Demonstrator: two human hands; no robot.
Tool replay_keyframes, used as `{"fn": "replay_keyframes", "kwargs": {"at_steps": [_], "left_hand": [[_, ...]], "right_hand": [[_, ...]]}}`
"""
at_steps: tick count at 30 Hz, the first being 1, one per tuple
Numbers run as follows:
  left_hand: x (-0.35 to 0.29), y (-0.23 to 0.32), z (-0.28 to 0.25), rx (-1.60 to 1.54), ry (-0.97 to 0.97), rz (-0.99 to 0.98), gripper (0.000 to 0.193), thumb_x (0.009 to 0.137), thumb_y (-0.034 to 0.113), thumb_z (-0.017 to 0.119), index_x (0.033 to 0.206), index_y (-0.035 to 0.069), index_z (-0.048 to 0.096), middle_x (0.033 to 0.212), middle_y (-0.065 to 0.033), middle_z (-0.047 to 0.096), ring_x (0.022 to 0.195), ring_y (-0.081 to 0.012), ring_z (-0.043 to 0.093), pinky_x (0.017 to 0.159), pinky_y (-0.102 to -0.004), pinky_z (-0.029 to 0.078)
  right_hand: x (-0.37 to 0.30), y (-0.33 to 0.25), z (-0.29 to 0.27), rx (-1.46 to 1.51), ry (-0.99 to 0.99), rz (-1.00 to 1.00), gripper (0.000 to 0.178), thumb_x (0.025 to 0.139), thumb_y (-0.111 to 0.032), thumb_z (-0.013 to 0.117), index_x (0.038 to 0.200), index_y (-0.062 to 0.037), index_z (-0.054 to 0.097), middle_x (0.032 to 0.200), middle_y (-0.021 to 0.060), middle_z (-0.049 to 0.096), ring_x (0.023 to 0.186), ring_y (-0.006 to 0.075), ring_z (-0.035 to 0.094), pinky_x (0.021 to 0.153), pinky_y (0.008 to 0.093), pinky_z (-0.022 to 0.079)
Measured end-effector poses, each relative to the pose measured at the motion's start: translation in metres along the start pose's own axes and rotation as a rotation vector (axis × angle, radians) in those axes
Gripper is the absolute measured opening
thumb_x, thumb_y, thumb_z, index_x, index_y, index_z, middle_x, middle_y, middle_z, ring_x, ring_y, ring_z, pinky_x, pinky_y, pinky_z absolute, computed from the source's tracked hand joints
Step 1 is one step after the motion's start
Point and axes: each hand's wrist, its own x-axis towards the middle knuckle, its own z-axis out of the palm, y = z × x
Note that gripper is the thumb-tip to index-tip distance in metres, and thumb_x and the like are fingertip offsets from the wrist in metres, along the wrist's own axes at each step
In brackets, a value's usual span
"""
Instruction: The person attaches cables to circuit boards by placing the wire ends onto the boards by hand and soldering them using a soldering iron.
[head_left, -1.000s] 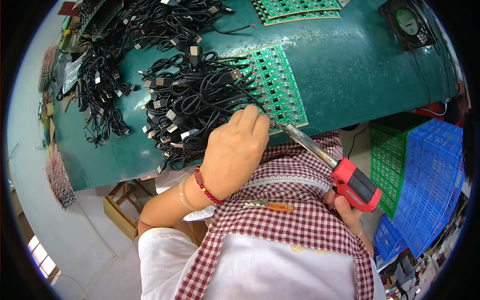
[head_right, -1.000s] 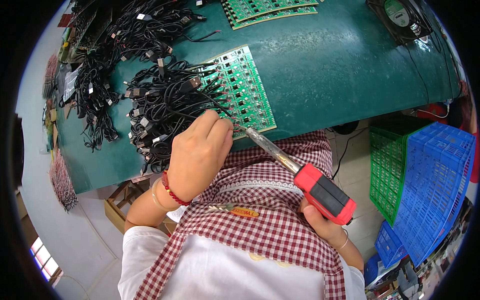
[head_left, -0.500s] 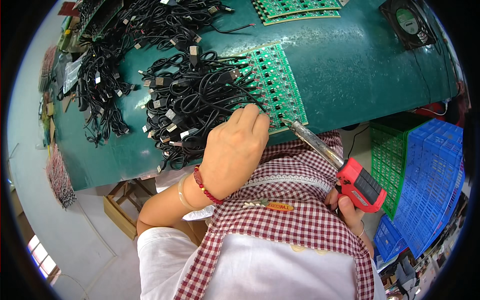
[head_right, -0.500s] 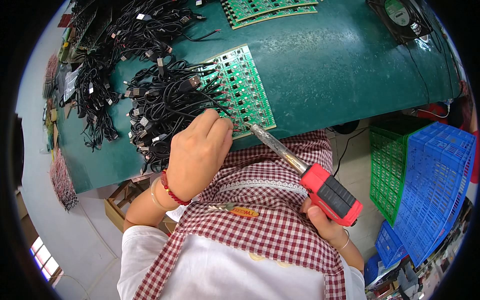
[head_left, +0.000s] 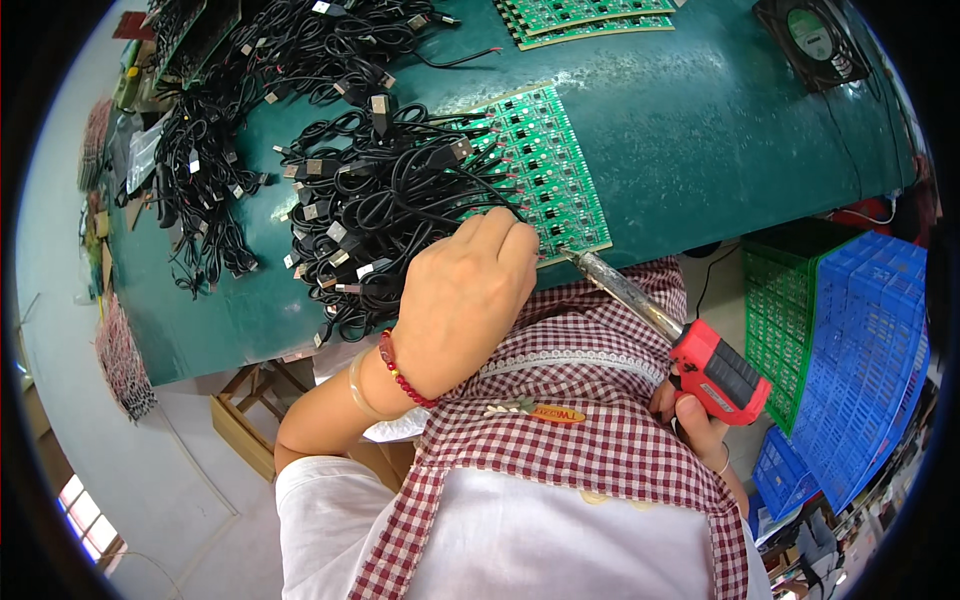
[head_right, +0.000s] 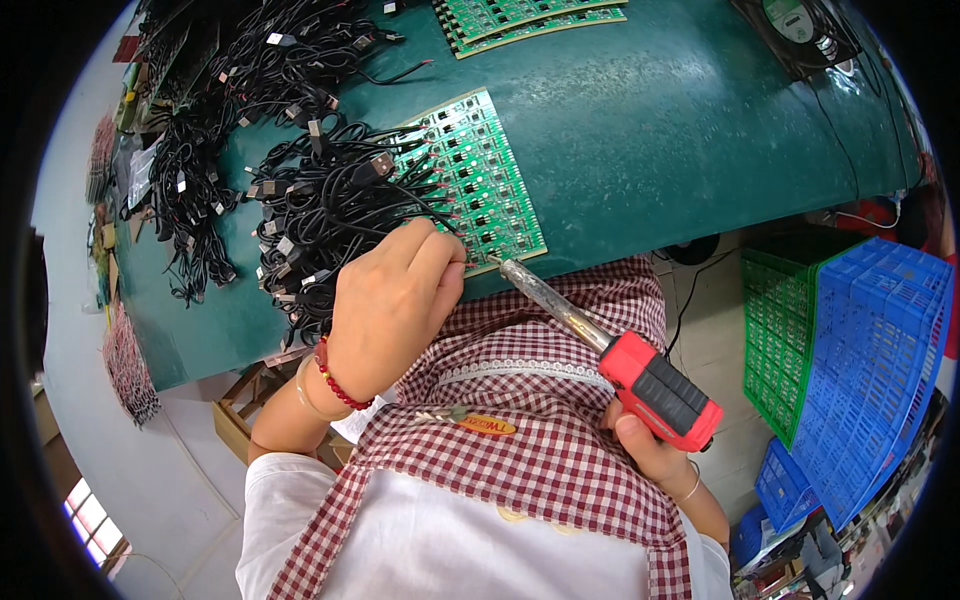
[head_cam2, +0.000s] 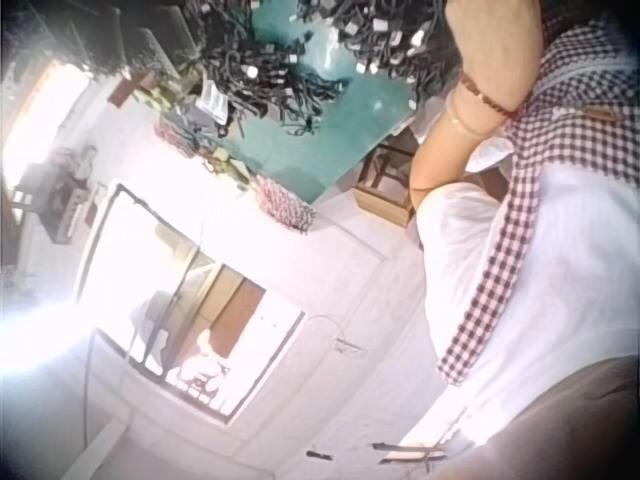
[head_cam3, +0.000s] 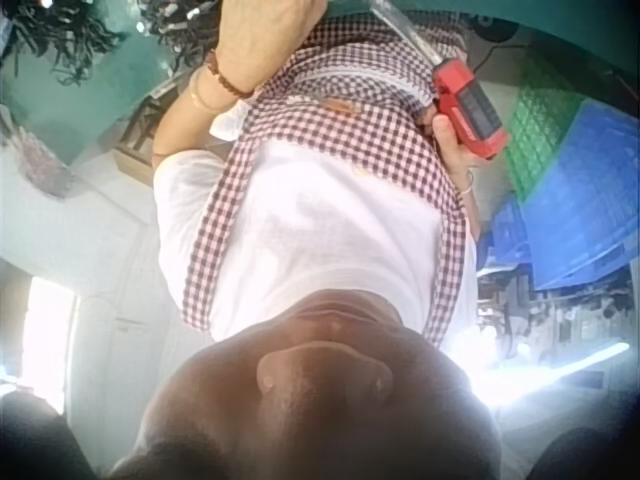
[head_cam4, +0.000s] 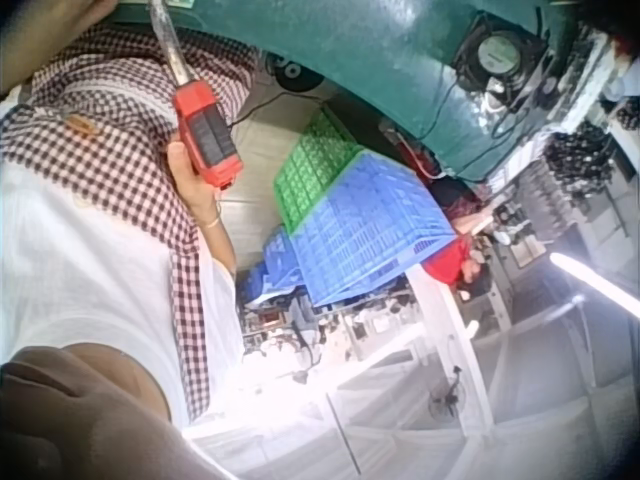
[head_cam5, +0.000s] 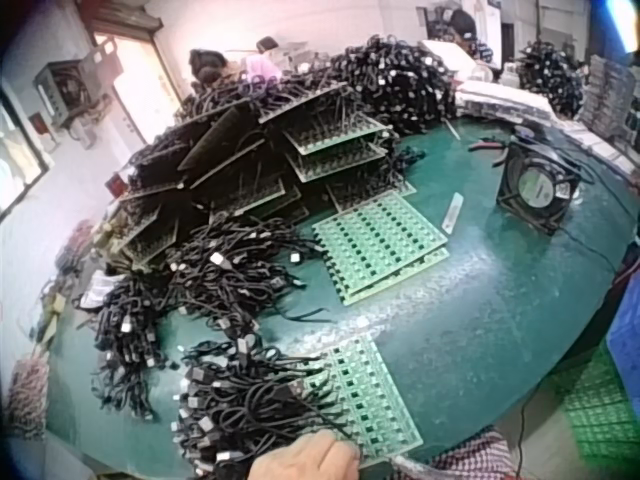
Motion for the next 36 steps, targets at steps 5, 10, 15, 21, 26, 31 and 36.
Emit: {"fn": "replay_keyframes", "kwargs": {"at_steps": [5,10,15,21,26,31,36], "left_hand": [[0.002,0.001,0.000,-0.012,0.000,0.012,0.014,0.072,0.004,0.065,0.080,0.006,0.053,0.074,-0.0070,0.049,0.066,-0.0238,0.055,0.055,-0.0340,0.045],[0.003,0.001,0.001,-0.035,0.000,0.019,0.015,0.071,0.003,0.064,0.079,0.005,0.052,0.074,-0.0073,0.048,0.068,-0.0243,0.054,0.055,-0.0347,0.045],[0.004,0.000,0.003,-0.033,-0.009,0.038,0.015,0.070,0.003,0.064,0.079,0.005,0.052,0.075,-0.0080,0.048,0.069,-0.0247,0.054,0.057,-0.0349,0.045],[0.005,-0.001,0.003,0.024,-0.040,0.072,0.014,0.070,0.004,0.064,0.079,0.005,0.053,0.076,-0.0076,0.048,0.071,-0.0238,0.054,0.058,-0.0340,0.046],[0.003,0.000,0.001,0.044,-0.034,0.052,0.014,0.071,0.004,0.064,0.078,0.005,0.053,0.075,-0.0073,0.048,0.071,-0.0231,0.054,0.057,-0.0332,0.046],[0.004,0.002,-0.017,0.011,-0.095,0.059,0.016,0.072,0.007,0.066,0.085,0.005,0.058,0.081,-0.0058,0.051,0.078,-0.0235,0.053,0.065,-0.0347,0.042],[0.009,-0.004,-0.019,0.212,-0.001,0.059,0.016,0.073,0.008,0.067,0.087,0.009,0.058,0.083,-0.0030,0.052,0.086,-0.0219,0.051,0.075,-0.0353,0.038]], "right_hand": [[-0.002,-0.001,-0.002,-0.085,-0.008,0.035,0.019,0.088,-0.016,0.058,0.095,0.0011,0.057,0.077,0.0050,0.058,0.070,0.0140,0.055,0.066,0.0289,0.046],[0.001,0.005,-0.007,-0.080,-0.065,0.019,0.017,0.088,-0.015,0.059,0.095,0.0008,0.057,0.077,0.0044,0.058,0.070,0.0135,0.054,0.065,0.0283,0.046],[0.002,0.004,-0.004,-0.130,-0.069,0.024,0.016,0.088,-0.014,0.060,0.094,0.0007,0.057,0.078,0.0044,0.058,0.069,0.0129,0.054,0.064,0.0272,0.045],[-0.003,0.004,-0.002,-0.026,-0.015,-0.017,0.022,0.090,-0.020,0.057,0.097,0.0016,0.056,0.078,0.0053,0.058,0.070,0.0135,0.055,0.065,0.0278,0.046],[0.000,0.000,-0.001,-0.026,0.012,-0.016,0.025,0.090,-0.022,0.055,0.097,0.0022,0.056,0.078,0.0071,0.059,0.070,0.0137,0.056,0.066,0.0283,0.047],[0.001,0.000,-0.001,-0.019,0.018,-0.026,0.025,0.091,-0.022,0.054,0.096,0.0024,0.056,0.077,0.0076,0.059,0.069,0.0139,0.056,0.065,0.0282,0.047],[0.003,-0.001,0.000,-0.035,0.007,-0.026,0.027,0.090,-0.024,0.055,0.094,0.0025,0.056,0.075,0.0078,0.058,0.068,0.0143,0.055,0.063,0.0284,0.046]]}}
